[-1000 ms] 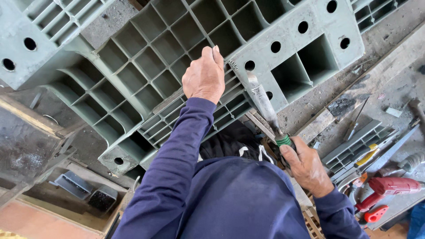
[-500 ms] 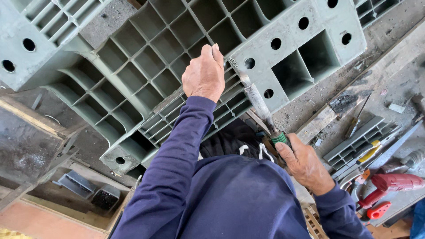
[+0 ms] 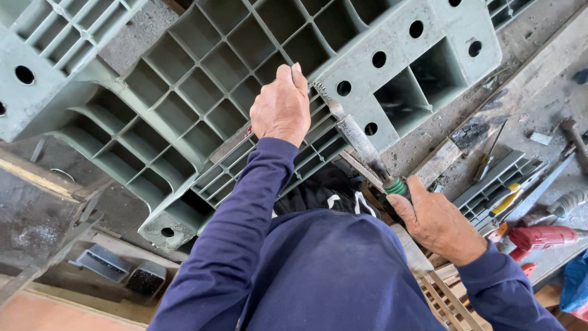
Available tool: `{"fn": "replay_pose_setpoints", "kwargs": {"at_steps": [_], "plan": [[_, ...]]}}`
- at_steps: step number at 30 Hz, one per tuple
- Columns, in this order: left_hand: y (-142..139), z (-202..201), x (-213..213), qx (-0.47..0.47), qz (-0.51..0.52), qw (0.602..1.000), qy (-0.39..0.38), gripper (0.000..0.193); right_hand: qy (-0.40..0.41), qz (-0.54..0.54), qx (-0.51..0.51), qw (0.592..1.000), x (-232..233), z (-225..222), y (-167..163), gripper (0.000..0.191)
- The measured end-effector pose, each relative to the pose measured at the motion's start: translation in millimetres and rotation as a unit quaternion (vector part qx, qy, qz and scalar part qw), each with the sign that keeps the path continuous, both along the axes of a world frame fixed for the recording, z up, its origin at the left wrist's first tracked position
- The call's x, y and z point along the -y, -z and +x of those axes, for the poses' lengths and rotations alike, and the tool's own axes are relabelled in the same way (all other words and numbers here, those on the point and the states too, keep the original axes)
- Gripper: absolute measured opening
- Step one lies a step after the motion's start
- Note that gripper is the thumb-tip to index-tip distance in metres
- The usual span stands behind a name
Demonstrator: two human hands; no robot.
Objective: The person uses a chisel to scrape and remove material from the grid structure of a large green plastic pallet. They then switch to a red power drill to bore into a corner section of the pallet.
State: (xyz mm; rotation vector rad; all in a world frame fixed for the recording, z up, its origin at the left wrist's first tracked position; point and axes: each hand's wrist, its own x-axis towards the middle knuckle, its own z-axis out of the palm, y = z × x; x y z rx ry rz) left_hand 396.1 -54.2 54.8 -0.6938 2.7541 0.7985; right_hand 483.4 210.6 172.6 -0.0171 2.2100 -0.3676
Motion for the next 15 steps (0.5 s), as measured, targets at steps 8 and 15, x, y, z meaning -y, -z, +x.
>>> {"fn": "replay_pose_setpoints", "kwargs": {"at_steps": [8,15], "plan": [[-3.3,0.5,0.6,0.007,0.013,1.000,0.007,0.039,0.011,0.039,0.055,0.998,0.4,-0.4,1.9,0.052],[-2.8,-0.7,0.3,0.008,0.006,1.000,0.009,0.039,0.015,0.027,0.059,0.998,-0.9,-2.5,2.8,0.053]]}}
